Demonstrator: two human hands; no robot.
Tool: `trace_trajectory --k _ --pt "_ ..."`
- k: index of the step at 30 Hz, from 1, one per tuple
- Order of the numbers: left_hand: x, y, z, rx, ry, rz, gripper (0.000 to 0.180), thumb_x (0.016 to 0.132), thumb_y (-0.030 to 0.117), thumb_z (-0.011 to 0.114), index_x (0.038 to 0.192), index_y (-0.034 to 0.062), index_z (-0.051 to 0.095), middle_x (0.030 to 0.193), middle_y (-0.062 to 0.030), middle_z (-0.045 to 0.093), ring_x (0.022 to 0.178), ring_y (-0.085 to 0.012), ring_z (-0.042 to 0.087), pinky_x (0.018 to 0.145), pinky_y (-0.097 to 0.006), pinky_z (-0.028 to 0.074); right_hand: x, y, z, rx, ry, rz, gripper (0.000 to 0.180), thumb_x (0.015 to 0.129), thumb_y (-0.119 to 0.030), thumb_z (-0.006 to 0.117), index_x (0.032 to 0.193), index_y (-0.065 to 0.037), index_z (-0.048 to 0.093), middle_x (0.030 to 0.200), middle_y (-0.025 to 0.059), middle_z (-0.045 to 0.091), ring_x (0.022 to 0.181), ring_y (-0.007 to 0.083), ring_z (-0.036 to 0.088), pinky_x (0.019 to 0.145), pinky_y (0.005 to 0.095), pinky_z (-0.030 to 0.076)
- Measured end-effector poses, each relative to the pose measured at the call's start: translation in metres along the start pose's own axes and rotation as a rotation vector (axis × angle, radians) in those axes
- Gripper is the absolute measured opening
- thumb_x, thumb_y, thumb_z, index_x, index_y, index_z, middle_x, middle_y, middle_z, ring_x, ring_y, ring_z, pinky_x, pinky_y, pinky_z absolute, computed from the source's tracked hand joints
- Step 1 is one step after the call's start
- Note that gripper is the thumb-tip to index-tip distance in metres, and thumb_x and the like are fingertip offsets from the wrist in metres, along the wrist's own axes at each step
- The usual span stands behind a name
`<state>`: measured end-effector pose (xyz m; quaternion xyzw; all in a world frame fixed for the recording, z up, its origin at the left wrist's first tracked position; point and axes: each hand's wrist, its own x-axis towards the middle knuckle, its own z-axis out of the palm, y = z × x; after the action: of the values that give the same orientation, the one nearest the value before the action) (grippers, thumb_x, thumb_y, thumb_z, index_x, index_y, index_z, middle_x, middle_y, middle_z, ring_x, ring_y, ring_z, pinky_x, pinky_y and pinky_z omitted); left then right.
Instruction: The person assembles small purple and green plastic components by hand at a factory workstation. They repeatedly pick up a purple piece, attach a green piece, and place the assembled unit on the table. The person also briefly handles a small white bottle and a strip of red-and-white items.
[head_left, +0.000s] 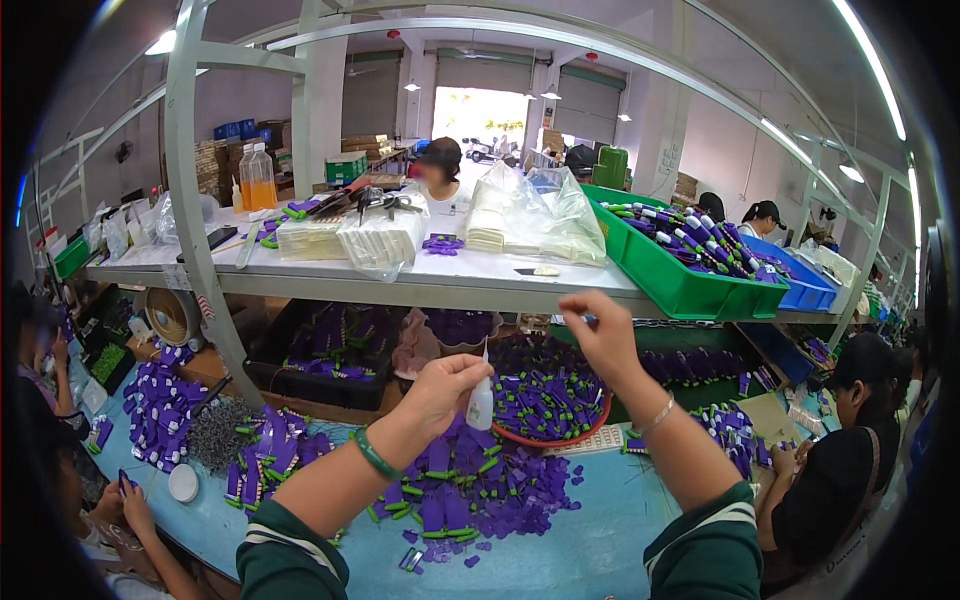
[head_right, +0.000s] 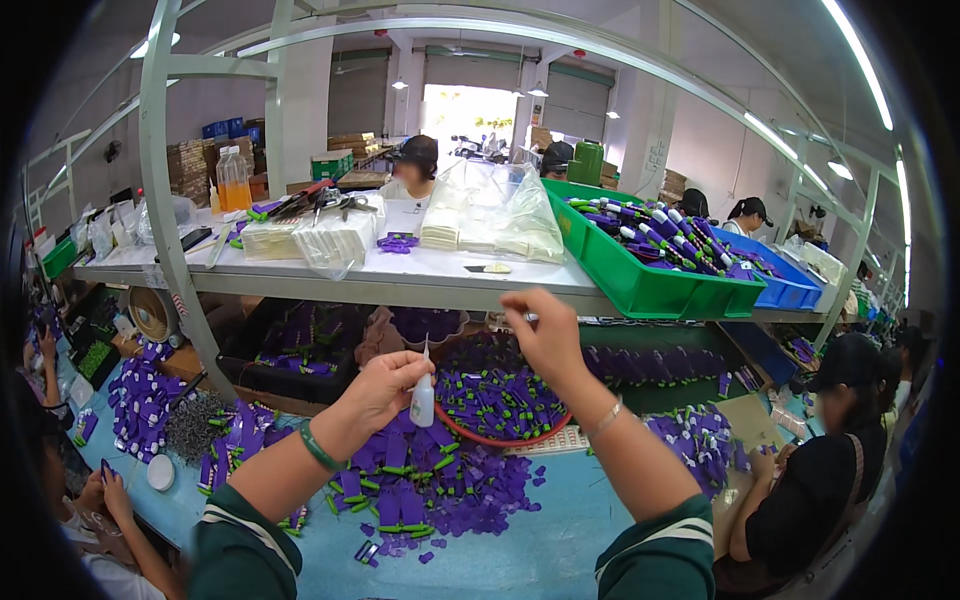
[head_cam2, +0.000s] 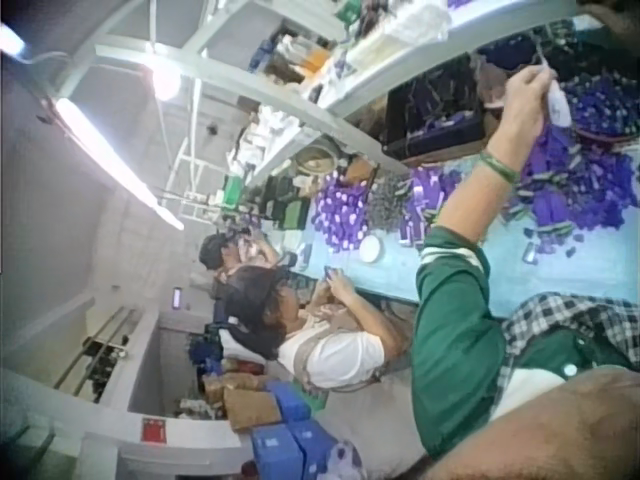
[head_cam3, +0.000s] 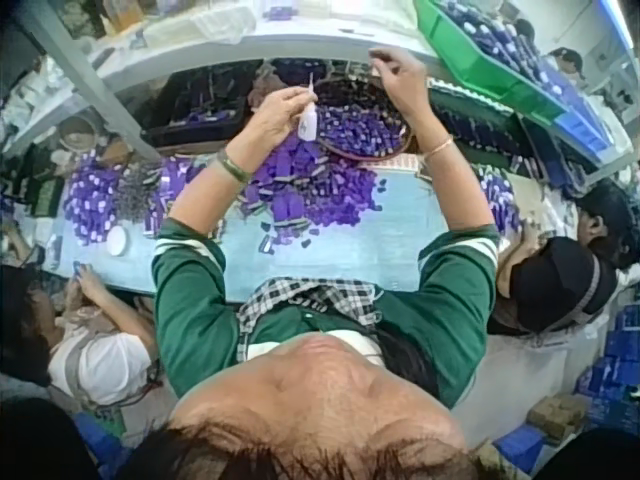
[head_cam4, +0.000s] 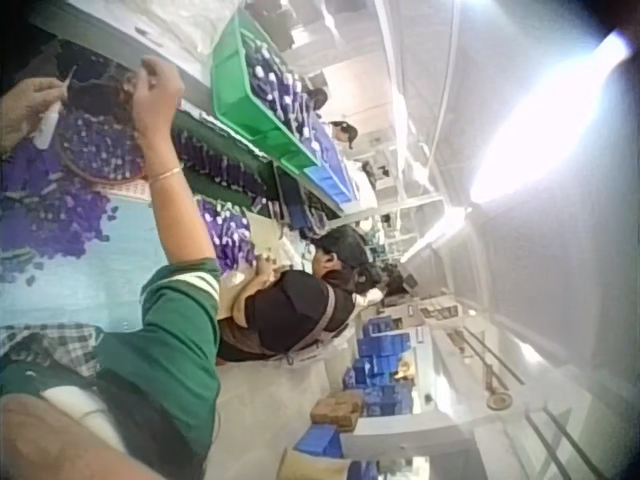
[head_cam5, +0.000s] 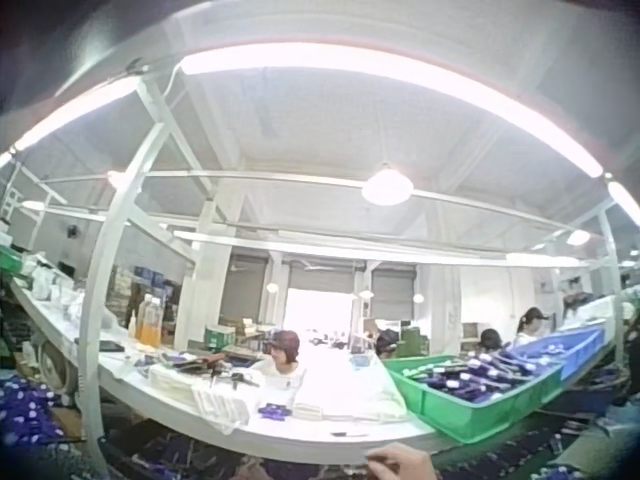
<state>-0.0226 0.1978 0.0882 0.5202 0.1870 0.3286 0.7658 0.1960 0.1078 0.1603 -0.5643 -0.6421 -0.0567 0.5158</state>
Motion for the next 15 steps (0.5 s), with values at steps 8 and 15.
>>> trace_trajectory --k 8,15 --pt "0.074 -0.001 0.03 -0.056 0.044 0.048 0.016 0.09 0.017 0.062 0.097 0.0025 0.061 0.081 -0.0033 0.062 0.074 -0.0129 0.06 0.069 -0.027 0.05 0.074 0.04 0.018 -0.558 -0.199 -0.43 0.024 0.08 -0.015 0.065 0.102 -0.005 0.064 0.104 0.014 0.065 0.098 0.0317 0.06 0.086 0.0409 0.047" --pt "0.094 0.001 0.038 -0.043 0.027 0.064 0.014 0.091 0.021 0.062 0.094 0.0079 0.062 0.079 0.001 0.06 0.071 -0.0097 0.057 0.066 -0.028 0.048 0.064 0.058 0.0 -0.378 -0.098 -0.4 0.014 0.079 -0.009 0.064 0.093 -0.005 0.067 0.095 0.0113 0.065 0.088 0.03 0.062 0.076 0.0389 0.05"
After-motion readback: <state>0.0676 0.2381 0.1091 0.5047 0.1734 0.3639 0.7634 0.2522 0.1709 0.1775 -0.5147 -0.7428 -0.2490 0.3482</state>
